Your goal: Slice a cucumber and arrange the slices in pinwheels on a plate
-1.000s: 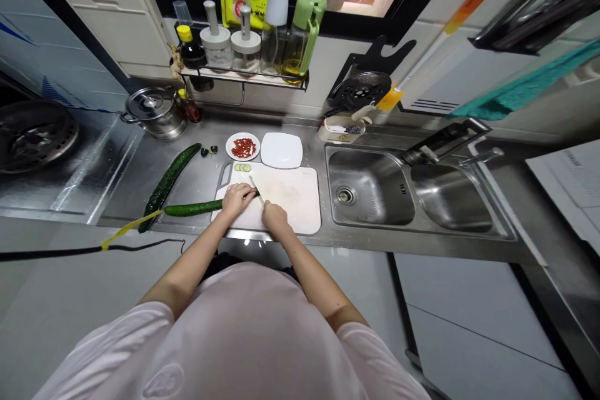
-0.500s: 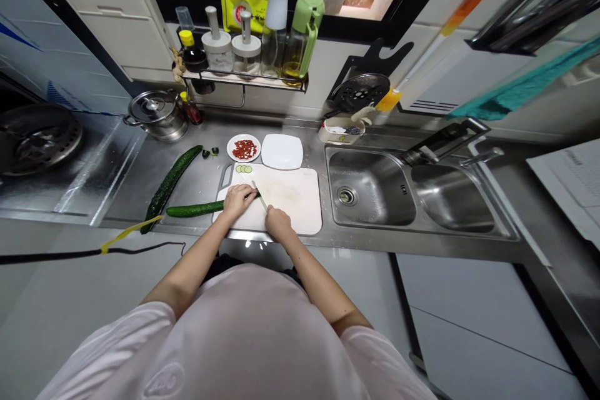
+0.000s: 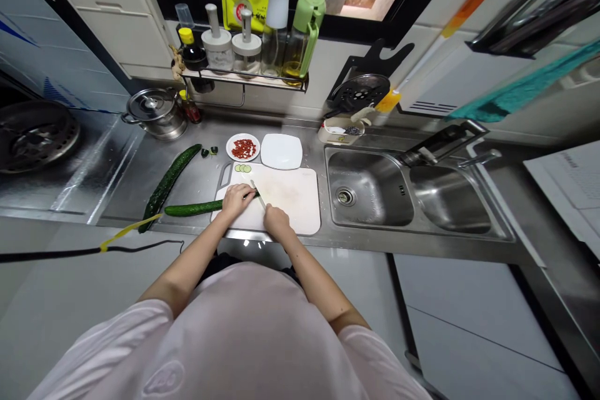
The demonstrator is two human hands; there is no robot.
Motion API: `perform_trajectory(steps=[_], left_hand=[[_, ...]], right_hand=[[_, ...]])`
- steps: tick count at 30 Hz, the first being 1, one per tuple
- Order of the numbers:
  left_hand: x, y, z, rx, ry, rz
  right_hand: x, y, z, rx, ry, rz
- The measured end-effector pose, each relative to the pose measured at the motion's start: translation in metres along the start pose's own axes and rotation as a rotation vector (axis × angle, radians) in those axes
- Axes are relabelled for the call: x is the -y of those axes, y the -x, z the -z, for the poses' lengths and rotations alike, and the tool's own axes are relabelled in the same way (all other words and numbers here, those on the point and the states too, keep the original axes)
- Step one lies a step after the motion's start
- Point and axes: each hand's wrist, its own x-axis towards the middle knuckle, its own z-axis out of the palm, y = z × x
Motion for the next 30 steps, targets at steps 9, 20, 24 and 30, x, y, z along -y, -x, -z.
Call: perform_trajectory(steps=[9, 20, 24, 30], left_hand=[[-0.001, 0.0, 0.001, 0.003, -0.003, -0.004], [-0.002, 0.0, 0.001, -0.01, -0.01, 0.009], [-0.002, 0.0, 0.001, -0.019, 0.002, 0.013], [-0.002, -0.001, 0.0, -0.02, 0.016, 0.026]], right_hand=[[0.004, -0.005, 0.003, -0.034, -0.008, 0.014], [-0.004, 0.006, -0.008, -0.028, 0.009, -0.007], [-0.007, 0.012, -0.011, -0.033, 0.018, -0.015], [-0.013, 0.02, -0.016, -0.017, 0.02, -0.014]])
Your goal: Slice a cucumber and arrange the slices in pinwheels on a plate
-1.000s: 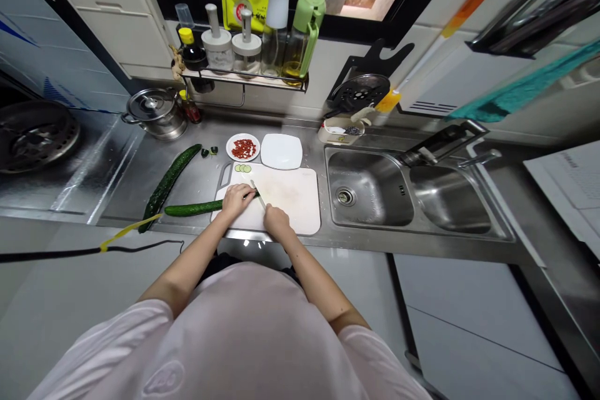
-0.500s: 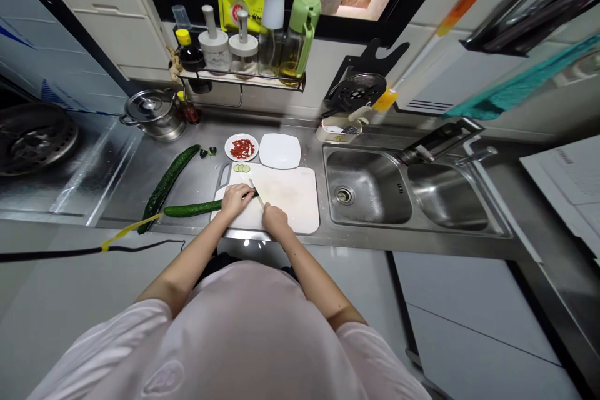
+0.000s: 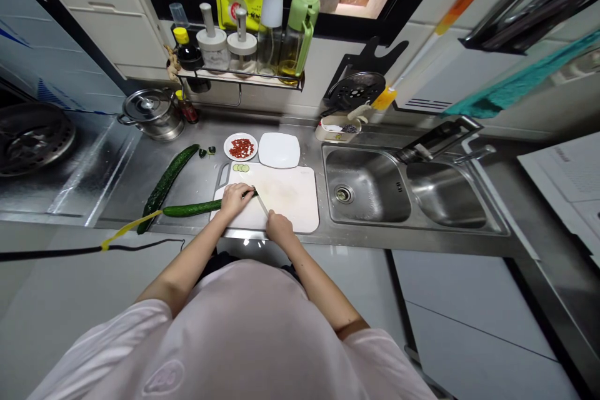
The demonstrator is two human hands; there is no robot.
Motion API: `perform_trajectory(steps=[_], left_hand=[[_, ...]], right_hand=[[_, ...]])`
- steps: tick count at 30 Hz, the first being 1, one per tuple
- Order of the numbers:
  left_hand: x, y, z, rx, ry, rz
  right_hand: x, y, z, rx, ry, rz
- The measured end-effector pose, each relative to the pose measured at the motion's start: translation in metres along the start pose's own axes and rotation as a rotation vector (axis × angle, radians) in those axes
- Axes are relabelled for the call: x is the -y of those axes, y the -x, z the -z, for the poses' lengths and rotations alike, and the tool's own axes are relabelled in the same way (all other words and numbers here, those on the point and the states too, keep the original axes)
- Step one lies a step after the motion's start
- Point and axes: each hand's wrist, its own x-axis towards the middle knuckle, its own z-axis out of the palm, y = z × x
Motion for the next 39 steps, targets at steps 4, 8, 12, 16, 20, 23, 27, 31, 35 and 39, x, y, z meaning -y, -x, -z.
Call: perform_trajectory(steps=[4, 8, 12, 16, 20, 23, 27, 31, 35, 39], left_hand=[[0.0, -0.001, 0.0, -0.001, 0.01, -0.004], [-0.001, -0.001, 0.001, -0.004, 0.005, -0.001], [-0.001, 0.0, 0.001, 0.004, 0.004, 0.008], [0.0, 0.0, 0.0, -0.012, 0.013, -0.001], [0.001, 0.0, -0.001, -0.037, 0.017, -0.005], [0.001, 0.0, -0.002, -0.032, 0.015, 0.001], [0.001, -0.001, -0.002, -0.018, 0.002, 0.022], [0.001, -0.001, -0.002, -0.014, -0.005, 0.017], [0.0, 0.0, -0.001, -0.004, -0.037, 0.006], [-0.002, 0.0, 0.001, 0.011, -0.083, -0.005]], right_hand=[[-0.004, 0.004, -0.004, -0.012, 0.021, 0.005], [-0.006, 0.009, -0.006, 0.0, 0.024, 0.001], [-0.007, 0.012, -0.006, 0.004, 0.022, -0.002], [-0.01, 0.015, -0.008, 0.008, 0.013, 0.003], [-0.011, 0.017, -0.011, 0.001, 0.016, -0.003], [-0.012, 0.019, -0.013, -0.017, 0.023, -0.005], [-0.013, 0.022, -0.013, -0.009, 0.021, -0.007], [-0.015, 0.024, -0.011, -0.005, 0.012, -0.003], [-0.021, 0.025, -0.006, 0.023, -0.003, 0.005], [-0.03, 0.025, 0.001, 0.002, 0.007, 0.026]])
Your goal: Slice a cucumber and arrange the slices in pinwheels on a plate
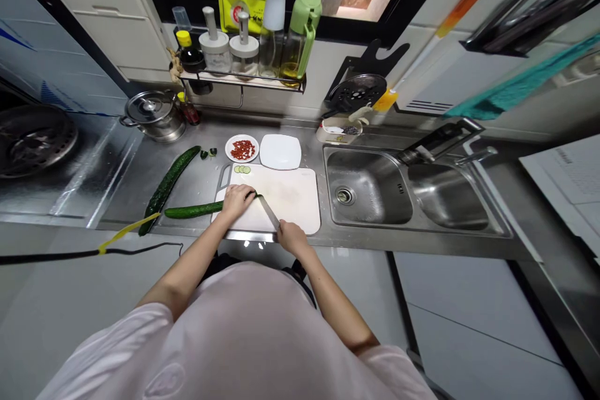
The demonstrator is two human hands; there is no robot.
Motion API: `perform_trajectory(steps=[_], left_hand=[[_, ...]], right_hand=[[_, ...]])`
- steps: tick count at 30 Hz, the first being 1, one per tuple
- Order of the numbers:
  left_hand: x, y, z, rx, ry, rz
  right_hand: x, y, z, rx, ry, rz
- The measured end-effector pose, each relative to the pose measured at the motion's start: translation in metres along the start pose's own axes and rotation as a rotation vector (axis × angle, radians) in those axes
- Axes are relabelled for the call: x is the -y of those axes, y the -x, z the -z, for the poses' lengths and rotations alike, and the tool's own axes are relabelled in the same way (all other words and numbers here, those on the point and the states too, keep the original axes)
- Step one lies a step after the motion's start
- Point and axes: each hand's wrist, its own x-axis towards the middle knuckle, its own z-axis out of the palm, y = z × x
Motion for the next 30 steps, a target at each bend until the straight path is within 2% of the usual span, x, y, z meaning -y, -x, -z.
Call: perform_trajectory(steps=[3, 7, 14, 18, 21, 25, 30], left_hand=[[-0.001, 0.001, 0.002, 0.015, -0.006, -0.003], [-0.002, 0.002, 0.005, -0.002, 0.025, 0.004], [-0.005, -0.004, 0.016, -0.182, 0.237, 0.141], [-0.013, -0.015, 0.025, -0.223, 0.331, 0.112], [-0.02, -0.023, 0.032, -0.158, 0.305, 0.025], [-0.03, -0.03, 0.037, 0.012, 0.209, -0.057], [-0.038, -0.032, 0.033, 0.105, 0.17, -0.1]], right_hand=[[-0.006, 0.001, 0.003, -0.07, 0.029, -0.023], [-0.013, 0.0, 0.005, -0.133, 0.062, -0.126], [-0.021, -0.007, 0.017, -0.376, 0.086, -0.185], [-0.02, -0.011, 0.021, -0.48, 0.093, -0.16], [-0.02, -0.014, 0.02, -0.528, 0.102, -0.119], [-0.021, -0.015, 0.02, -0.547, 0.133, -0.069], [-0.026, -0.012, 0.022, -0.539, 0.164, -0.025]])
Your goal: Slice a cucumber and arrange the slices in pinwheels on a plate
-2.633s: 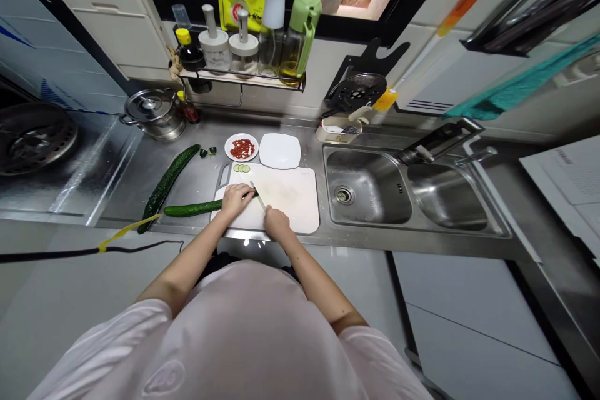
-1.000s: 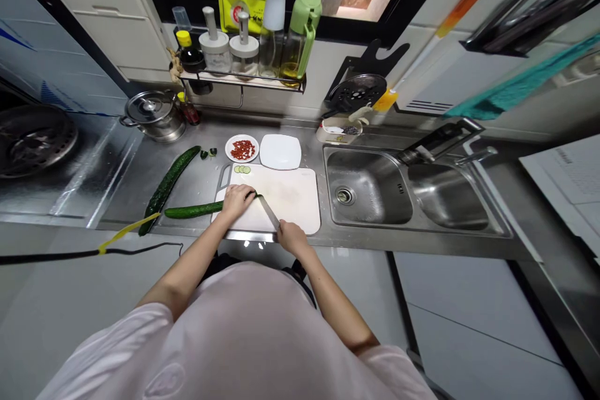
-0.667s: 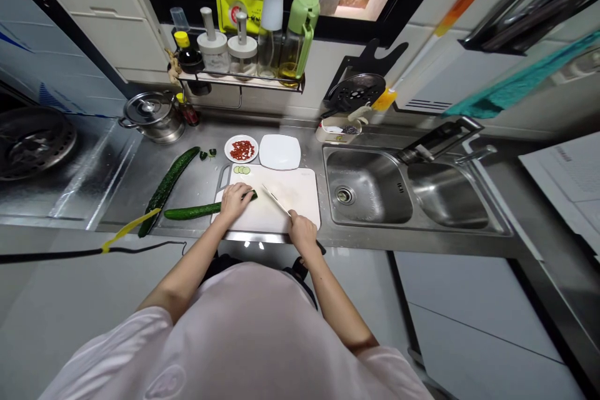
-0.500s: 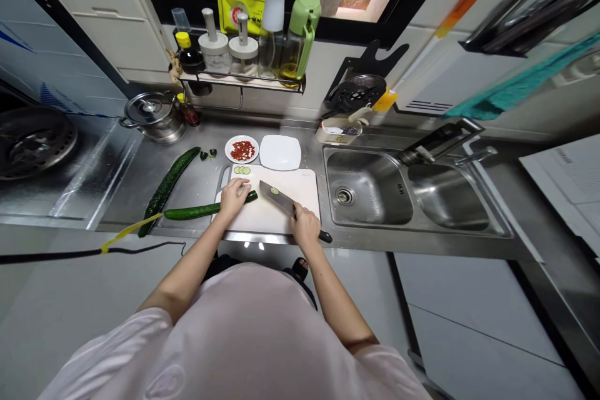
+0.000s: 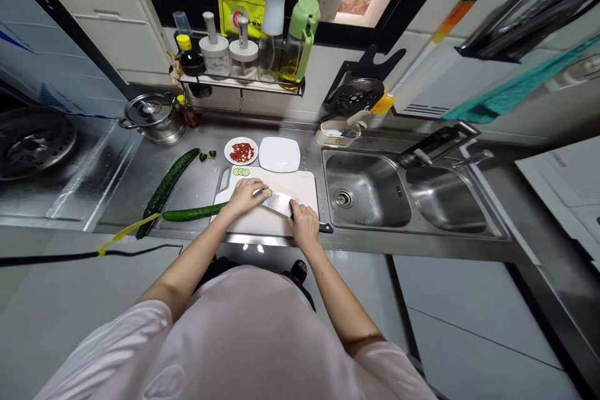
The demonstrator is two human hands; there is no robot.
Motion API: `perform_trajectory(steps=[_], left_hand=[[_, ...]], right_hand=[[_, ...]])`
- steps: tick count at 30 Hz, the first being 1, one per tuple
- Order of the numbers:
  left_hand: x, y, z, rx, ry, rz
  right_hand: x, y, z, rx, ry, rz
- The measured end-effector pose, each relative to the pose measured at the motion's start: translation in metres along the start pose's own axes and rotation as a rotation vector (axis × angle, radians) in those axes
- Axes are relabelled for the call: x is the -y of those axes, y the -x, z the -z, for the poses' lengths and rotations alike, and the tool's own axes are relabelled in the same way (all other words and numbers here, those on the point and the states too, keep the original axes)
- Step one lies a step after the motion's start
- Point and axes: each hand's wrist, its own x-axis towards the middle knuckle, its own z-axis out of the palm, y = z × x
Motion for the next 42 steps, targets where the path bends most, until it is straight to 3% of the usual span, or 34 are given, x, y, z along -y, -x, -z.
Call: perform_trajectory(steps=[7, 12, 18, 20, 24, 35, 42], left_hand=[[-0.009, 0.004, -0.02, 0.009, 0.046, 0.007], [-0.009, 0.01, -0.028, -0.064, 0.118, 0.078], [0.036, -0.009, -0.032, -0.222, 0.36, 0.43], [0.054, -0.02, -0.031, -0.266, 0.337, 0.527], [0.074, -0.038, -0.028, -0.248, 0.23, 0.626], [0.076, -0.054, -0.027, -0.198, -0.071, 0.606], [0.079, -0.056, -0.028, -0.19, -0.128, 0.531]], right_hand=[[-0.009, 0.012, -0.013, 0.016, 0.004, -0.002], [-0.017, 0.02, -0.021, 0.053, -0.014, -0.033], [-0.03, 0.024, -0.026, 0.061, -0.05, -0.118], [-0.032, 0.024, -0.028, 0.06, -0.063, -0.133], [-0.03, 0.024, -0.031, 0.074, -0.084, -0.138], [-0.026, 0.02, -0.03, 0.094, -0.103, -0.148], [-0.025, 0.022, -0.029, 0.092, -0.108, -0.148]])
